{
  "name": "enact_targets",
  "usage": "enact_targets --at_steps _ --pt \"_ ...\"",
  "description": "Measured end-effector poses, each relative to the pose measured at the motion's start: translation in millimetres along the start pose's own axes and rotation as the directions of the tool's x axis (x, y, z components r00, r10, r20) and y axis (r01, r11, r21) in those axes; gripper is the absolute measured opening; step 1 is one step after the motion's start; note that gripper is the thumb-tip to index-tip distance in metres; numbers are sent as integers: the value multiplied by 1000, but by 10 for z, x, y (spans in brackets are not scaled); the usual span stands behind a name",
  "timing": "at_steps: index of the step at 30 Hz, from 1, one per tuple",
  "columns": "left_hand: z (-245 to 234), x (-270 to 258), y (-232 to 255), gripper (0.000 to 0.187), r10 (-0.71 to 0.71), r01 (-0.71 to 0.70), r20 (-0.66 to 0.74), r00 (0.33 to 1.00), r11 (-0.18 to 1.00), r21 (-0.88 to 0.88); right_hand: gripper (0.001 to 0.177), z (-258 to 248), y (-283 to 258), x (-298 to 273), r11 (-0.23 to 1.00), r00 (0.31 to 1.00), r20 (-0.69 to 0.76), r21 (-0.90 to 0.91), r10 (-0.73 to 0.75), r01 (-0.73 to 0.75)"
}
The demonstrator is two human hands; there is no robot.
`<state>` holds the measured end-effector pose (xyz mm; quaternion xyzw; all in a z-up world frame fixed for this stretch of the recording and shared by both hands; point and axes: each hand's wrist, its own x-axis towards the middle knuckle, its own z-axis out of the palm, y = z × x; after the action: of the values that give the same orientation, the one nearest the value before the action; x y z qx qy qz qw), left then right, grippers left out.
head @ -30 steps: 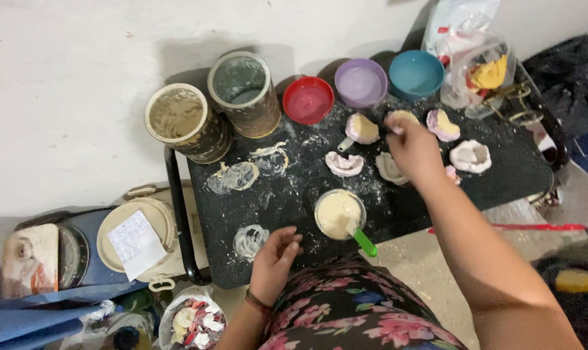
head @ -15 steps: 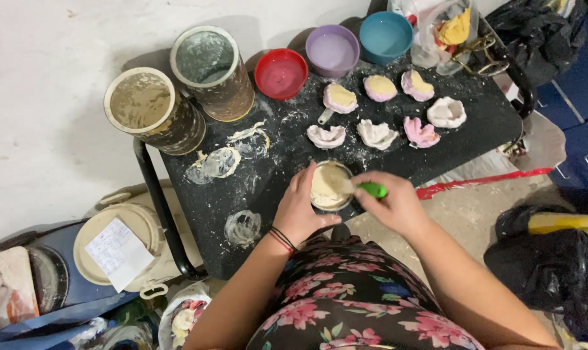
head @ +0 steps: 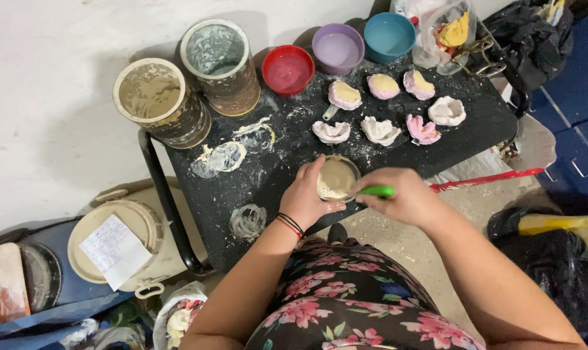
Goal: Filling dental impressions with mixed dental stone using a spatula at a laboratory bench
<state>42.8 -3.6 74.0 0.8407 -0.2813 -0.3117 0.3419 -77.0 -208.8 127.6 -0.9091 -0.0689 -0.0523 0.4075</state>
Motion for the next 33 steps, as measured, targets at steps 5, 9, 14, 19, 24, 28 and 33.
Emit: enact_targets --at_steps 5,9,14,19,24,28,33 --pt "-51 -67 120 115 -34 34 1 999 999 -42 16 263 44 161 999 997 80 -49 -9 13" --pt "-70 -109 163 113 -28 28 1 1000 995 -92 15 277 166 373 998 996 70 -40 -50 52" --pt "-5 -55 69 111 -45 44 0 999 990 -136 18 215 366 381 1000 999 33 -1 12 -12" --pt "18 -42 59 105 -53 48 -30 998 986 -158 22 232 479 266 995 995 22 7 96 -96" --pt "64 -12 81 92 -68 60 -75 995 993 -97 21 396 487 266 997 997 23 39 68 -69" --pt "7 -51 143 95 -81 76 -47 996 992 -101 21 365 432 414 998 998 48 35 47 -49" --pt "44 -35 35 113 -50 49 -1 999 984 -173 16 195 402 495 1000 998 56 24 15 -16"
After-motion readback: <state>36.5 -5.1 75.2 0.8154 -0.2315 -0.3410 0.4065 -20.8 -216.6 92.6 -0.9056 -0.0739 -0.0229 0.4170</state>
